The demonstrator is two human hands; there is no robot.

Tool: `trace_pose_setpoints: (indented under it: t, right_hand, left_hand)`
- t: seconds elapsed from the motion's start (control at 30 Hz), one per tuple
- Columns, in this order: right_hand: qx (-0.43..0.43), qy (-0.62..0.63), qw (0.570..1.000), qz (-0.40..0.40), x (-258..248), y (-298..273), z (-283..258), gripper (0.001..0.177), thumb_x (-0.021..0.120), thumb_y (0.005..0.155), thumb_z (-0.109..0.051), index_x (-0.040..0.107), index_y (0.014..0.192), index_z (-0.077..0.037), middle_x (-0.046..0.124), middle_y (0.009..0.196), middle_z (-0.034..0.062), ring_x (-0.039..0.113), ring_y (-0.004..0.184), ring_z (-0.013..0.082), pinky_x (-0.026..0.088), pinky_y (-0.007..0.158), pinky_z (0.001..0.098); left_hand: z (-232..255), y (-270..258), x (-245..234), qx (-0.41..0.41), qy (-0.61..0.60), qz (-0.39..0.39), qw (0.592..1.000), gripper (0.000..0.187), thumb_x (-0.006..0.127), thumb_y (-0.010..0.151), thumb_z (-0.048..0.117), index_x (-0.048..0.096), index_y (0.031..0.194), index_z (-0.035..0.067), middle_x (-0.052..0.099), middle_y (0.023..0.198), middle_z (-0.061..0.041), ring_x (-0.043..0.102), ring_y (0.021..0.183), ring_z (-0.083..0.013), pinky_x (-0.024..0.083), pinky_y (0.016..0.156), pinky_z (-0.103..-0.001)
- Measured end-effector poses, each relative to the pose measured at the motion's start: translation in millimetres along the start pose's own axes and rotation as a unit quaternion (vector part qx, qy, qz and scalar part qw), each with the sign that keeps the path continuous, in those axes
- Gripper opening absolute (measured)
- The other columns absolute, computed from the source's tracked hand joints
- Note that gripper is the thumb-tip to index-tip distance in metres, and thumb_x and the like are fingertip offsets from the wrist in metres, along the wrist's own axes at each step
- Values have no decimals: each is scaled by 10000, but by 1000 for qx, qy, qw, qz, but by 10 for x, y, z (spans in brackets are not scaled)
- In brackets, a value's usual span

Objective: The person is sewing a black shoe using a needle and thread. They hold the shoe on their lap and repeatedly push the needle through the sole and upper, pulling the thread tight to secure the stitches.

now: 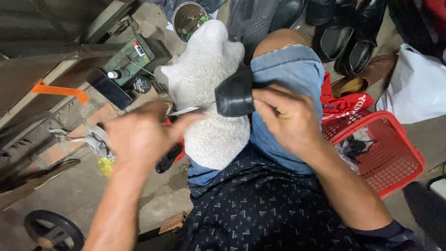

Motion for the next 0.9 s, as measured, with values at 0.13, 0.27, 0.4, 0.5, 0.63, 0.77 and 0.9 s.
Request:
trace_pose_setpoints:
  t: [0.13,0.27,0.4,0.5,0.63,0.77,0.9]
  right_hand:
    - [-23,-39,999,26,-135,-20,-69,130,668,1009,10,732,1119,41,726,984,118,664,818,239,553,747,366]
    - [-67,-172,983,-1,-126,-158,48,246,514,1009,34,725,1125,82,763,1022,235,641,546,166,491,324,253]
    - [18,-281,959,46,-613,-427,401,256,530,1109,-101,747,1199,2,744,1047,182,675,812,260,556,644,397]
    - [82,-258,961,48,-806,-553,466,106,644,1147,-27,748,1148,-5,747,1105,126,679,974,292,511,868,419]
    - [13,-246,967,69,-660,-512,239,254,674,1089,-134,712,1252,57,686,1240,222,597,1155,368,465,986,485]
    - [-114,-191,972,78,-260,-266,0,480,723,969,-353,645,1247,30,674,1294,229,594,1272,380,494,1151,536]
    - [-165,-225,960,21,178,-13,-42,784,796,945,-550,502,1445,-23,578,1479,186,510,1417,313,414,1246,529]
  left_hand:
    - [-643,-569,144,-157,-7,-95,983,741,488,988,879,439,648,222,315,456,90,264,385,-86,203,397,-271]
    - [-417,-544,151,-201,-180,-103,957,603,569,891,731,712,804,152,646,565,42,553,370,-116,426,377,-298]
    - [-8,-296,387,-154,-323,-79,930,545,560,930,631,701,794,122,538,496,50,463,343,-99,362,321,-279]
    - [114,-268,542,-169,-518,-99,832,381,669,941,487,590,753,166,484,625,70,344,525,-77,285,490,-265]
    - [55,-281,575,-199,-616,-35,762,327,653,996,326,529,748,152,463,694,50,396,656,-88,329,631,-247]
    - [16,-237,387,-228,-593,19,772,104,698,991,121,717,1064,50,746,1065,-85,703,998,-171,568,894,-290]
    - [228,121,135,-175,-607,12,775,261,592,1040,94,616,1287,15,654,1389,-148,752,1049,-208,631,932,-316]
Point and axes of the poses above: each hand's wrist, its own y-axis towards the middle knuckle, its own x-axis out of the palm, z = x × y, the point moved 6 cm from there along y, towards the middle knuckle
